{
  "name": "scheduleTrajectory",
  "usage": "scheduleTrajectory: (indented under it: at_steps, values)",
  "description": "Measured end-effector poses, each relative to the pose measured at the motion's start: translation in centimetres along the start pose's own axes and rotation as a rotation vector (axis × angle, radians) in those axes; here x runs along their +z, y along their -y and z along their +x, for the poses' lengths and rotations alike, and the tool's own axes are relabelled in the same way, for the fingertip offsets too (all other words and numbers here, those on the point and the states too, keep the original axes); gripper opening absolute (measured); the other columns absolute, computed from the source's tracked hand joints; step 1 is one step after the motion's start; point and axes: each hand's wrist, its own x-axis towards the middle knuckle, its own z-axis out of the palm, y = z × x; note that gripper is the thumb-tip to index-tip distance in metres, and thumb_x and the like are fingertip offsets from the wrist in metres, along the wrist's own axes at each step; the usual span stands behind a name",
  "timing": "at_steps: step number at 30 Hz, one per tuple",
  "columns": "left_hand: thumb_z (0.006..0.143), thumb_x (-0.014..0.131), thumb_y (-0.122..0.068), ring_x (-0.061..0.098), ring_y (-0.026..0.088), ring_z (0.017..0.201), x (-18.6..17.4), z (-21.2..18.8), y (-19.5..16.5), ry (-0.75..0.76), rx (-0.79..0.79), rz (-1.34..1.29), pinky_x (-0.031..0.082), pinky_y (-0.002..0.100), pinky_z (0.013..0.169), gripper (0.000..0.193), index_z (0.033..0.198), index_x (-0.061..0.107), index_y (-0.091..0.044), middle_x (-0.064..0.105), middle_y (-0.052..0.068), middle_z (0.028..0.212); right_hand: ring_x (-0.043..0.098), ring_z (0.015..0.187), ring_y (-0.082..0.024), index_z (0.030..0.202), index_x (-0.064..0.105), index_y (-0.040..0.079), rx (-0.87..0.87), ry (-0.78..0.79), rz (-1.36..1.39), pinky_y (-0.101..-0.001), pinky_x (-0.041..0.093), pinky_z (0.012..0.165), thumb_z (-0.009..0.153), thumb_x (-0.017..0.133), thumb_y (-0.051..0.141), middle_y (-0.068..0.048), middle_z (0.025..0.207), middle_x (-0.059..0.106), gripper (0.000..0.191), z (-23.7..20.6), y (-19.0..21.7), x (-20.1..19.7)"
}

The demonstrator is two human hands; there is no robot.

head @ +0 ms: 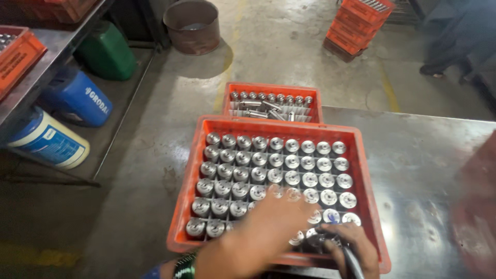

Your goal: The person picks cylindrical metal parts from a red crate, marks each with a blue marker, and places them back into the crate. The person repeats this process for many parts in a single crate.

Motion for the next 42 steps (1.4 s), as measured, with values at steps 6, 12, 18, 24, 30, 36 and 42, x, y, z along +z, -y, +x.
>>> scheduleTrajectory:
  at_steps: [6,12,18,24,30,36,42]
  values:
    - [0.083,0.072,-0.033,0.067,0.032,0.098,3.0,-2.3,-4.4,0.029,0.307,-0.123,0.05,0.051,0.083,0.037,0.108,0.065,-0.006,0.069,0.012,0.099,0.075,0.082,-0.026,0.114,0.071,0.006,0.412,0.165,0.011,-0.0356,0.058,0.073,0.083,0.078,0.004,-0.013,0.097,0.071,0.031,1.5,3.1,0.0]
    - [0.088,0.072,-0.035,0.068,0.033,0.099,5.3,-3.5,-4.2,0.134,0.34,-0.091,0.052,0.052,0.084,0.034,0.105,0.065,-0.006,0.07,0.014,0.1,0.062,0.084,-0.029,0.107,0.068,0.007,-0.187,0.333,-0.476,-0.0405,0.048,0.076,0.077,0.079,0.029,-0.009,0.086,0.067,0.039,10.6,4.9,2.5]
    - [0.089,0.071,-0.023,0.069,0.032,0.098,3.6,-9.3,-0.4,-0.231,-0.016,-0.444,0.053,0.048,0.088,0.023,0.105,0.066,-0.007,0.071,0.014,0.1,0.063,0.091,-0.029,0.11,0.057,0.012,-0.311,0.599,-0.812,-0.0443,0.044,0.079,0.081,0.07,0.056,-0.007,0.09,0.071,0.055,15.7,3.7,8.9]
    - [0.094,0.066,-0.013,0.069,0.021,0.098,3.9,-11.9,1.3,-0.725,-0.484,-1.217,0.054,0.036,0.09,0.018,0.108,0.058,-0.004,0.072,0.012,0.101,0.067,0.093,-0.03,0.119,0.052,0.015,-0.12,0.7,-0.846,-0.0448,0.046,0.079,0.074,0.076,0.061,-0.009,0.088,0.07,0.068,16.4,1.4,10.8]
    - [0.093,0.062,-0.02,0.065,0.022,0.112,4.4,-10.6,2.4,-0.828,-0.578,-1.636,0.048,0.039,0.107,0.027,0.116,0.055,-0.007,0.067,0.014,0.115,0.065,0.089,-0.031,0.121,0.052,0.011,-0.203,0.586,-0.732,-0.0449,0.045,0.079,0.064,0.084,0.052,-0.008,0.084,0.069,0.077,16.7,3.5,9.9]
    - [0.096,0.054,-0.039,0.061,0.021,0.111,4.8,-6.8,2.1,-1.052,-0.673,-2.086,0.046,0.042,0.102,0.039,0.122,0.055,-0.01,0.064,0.009,0.122,0.058,0.082,-0.027,0.107,0.062,0.009,-0.398,0.161,-0.444,-0.0411,0.04,0.076,0.069,0.086,0.039,-0.005,0.086,0.063,0.054,15.8,11.1,4.1]
    - [0.101,0.044,-0.055,0.062,0.018,0.072,5.6,-3.5,1.0,-0.844,-0.657,-2.283,0.054,0.035,0.071,0.049,0.116,0.057,-0.01,0.064,0.007,0.086,0.056,0.079,-0.026,0.098,0.067,0.01,-0.263,0.028,-0.324,-0.0387,0.043,0.074,0.061,0.084,0.035,-0.007,0.079,0.058,0.048,8.6,12.5,1.3]
